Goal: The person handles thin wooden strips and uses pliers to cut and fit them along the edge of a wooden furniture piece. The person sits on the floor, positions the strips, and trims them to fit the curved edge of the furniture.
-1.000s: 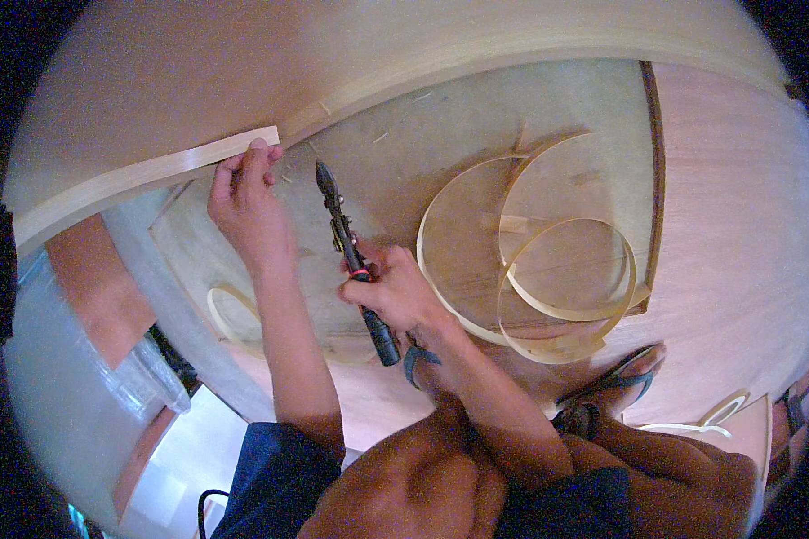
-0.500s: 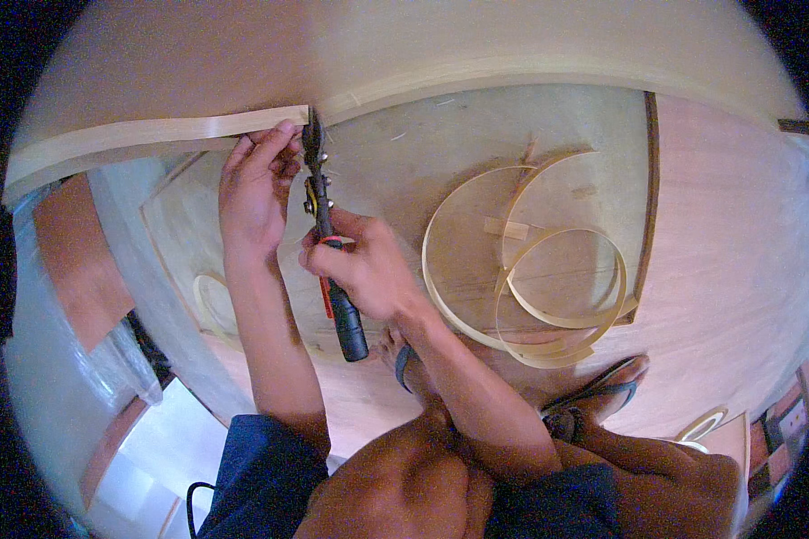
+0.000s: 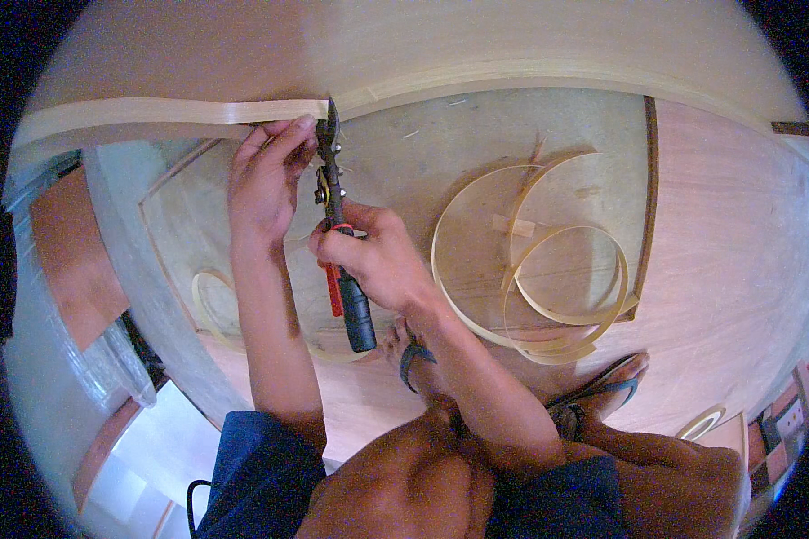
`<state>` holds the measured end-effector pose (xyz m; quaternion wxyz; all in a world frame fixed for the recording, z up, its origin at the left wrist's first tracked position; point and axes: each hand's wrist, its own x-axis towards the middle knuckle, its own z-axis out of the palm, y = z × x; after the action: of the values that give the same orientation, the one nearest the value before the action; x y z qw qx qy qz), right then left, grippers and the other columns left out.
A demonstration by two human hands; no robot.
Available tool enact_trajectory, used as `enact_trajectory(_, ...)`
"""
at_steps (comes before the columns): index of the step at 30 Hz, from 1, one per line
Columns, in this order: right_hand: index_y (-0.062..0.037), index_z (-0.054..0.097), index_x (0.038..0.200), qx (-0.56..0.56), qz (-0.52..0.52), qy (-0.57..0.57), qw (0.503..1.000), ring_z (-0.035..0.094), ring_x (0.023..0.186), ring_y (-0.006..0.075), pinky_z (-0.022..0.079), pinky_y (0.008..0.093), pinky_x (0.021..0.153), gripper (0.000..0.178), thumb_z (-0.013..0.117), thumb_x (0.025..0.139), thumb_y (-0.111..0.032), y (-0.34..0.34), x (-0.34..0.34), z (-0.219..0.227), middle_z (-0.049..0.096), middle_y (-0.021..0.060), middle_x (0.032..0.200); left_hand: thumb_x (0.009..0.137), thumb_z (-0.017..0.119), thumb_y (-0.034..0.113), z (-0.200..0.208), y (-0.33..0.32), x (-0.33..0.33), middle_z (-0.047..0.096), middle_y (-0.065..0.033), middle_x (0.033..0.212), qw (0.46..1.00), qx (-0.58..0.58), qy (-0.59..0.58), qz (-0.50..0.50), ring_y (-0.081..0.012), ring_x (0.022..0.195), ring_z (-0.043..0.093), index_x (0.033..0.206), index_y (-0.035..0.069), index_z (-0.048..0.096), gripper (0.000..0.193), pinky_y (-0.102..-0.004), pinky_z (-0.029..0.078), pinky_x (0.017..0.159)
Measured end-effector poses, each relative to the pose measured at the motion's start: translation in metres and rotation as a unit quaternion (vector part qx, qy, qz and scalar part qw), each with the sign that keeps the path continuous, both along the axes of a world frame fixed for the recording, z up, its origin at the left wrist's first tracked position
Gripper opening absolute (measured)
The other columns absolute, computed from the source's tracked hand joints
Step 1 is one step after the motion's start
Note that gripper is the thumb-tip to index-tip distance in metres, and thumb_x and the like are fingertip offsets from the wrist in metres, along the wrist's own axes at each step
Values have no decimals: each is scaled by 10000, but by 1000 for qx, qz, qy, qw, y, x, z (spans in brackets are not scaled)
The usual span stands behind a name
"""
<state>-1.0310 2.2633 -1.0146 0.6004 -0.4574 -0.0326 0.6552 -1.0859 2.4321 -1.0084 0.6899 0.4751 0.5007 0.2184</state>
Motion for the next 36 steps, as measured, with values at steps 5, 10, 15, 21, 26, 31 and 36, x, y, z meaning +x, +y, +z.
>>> enact_trajectory(5, 7, 688, 934, 3, 4, 0, 1000, 634, 755, 156, 502, 330, 699, 340, 717, 849, -320, 2, 2, 2, 667, 69, 797, 908, 799, 28, 3, 0, 2, 705, -50, 926, 1000, -6, -1, 9, -143, 838, 661, 961, 34, 695, 117, -290, 558, 831)
enact_trajectory(10, 8, 691, 962, 2, 9, -18, 1000, 644, 762, 151, 511, 335, 693, 356, 722, 851, -329, 4, 2, 3, 671, 75, 801, 902, 799, 19, -1, 0, 1, 702, -53, 921, 1000, -3, -10, 24, -154, 840, 660, 961, 30, 689, 125, -293, 557, 832)
enact_trajectory(15, 3, 693, 978, -10, 11, -13, 1000, 621, 724, 131, 495, 314, 648, 369, 734, 864, -345, 3, 4, 5, 662, 57, 779, 903, 794, 16, -3, 3, 1, 705, -58, 933, 1000, -7, -13, 22, -154, 851, 664, 962, 27, 688, 121, -295, 559, 842)
enact_trajectory(21, 1, 694, 973, -18, 20, -5, 1000, 613, 692, 127, 480, 302, 626, 340, 750, 868, -318, 5, 4, 4, 663, 45, 760, 915, 780, 19, -1, 2, 0, 709, -62, 945, 1000, -2, 3, 22, -155, 871, 676, 968, 21, 694, 102, -290, 566, 855)
enact_trajectory(26, -12, 678, 908, -17, 8, 12, 1000, 562, 645, 98, 438, 290, 569, 260, 737, 883, -264, 5, 2, 3, 630, 18, 717, 921, 774, 19, 1, 2, 2, 711, -67, 951, 1000, -1, 2, 22, -156, 883, 680, 968, 13, 694, 93, -291, 570, 863)
enact_trajectory(31, 2, 692, 937, -22, 7, 4, 1000, 628, 672, 127, 484, 295, 607, 270, 756, 876, -254, 5, 1, 3, 652, 38, 748, 928, 769, 20, 2, 2, 1, 705, -68, 948, 1000, -1, -13, 16, -154, 873, 674, 980, 5, 693, 93, -286, 570, 858)
enact_trajectory(36, 7, 702, 973, -41, 18, -14, 999, 649, 668, 127, 493, 292, 592, 277, 773, 870, -240, 4, 4, 6, 659, 47, 752, 928, 773, 24, 2, 1, 1, 699, -65, 944, 1000, -7, -14, 20, -150, 868, 668, 975, 7, 691, 96, -274, 569, 848)
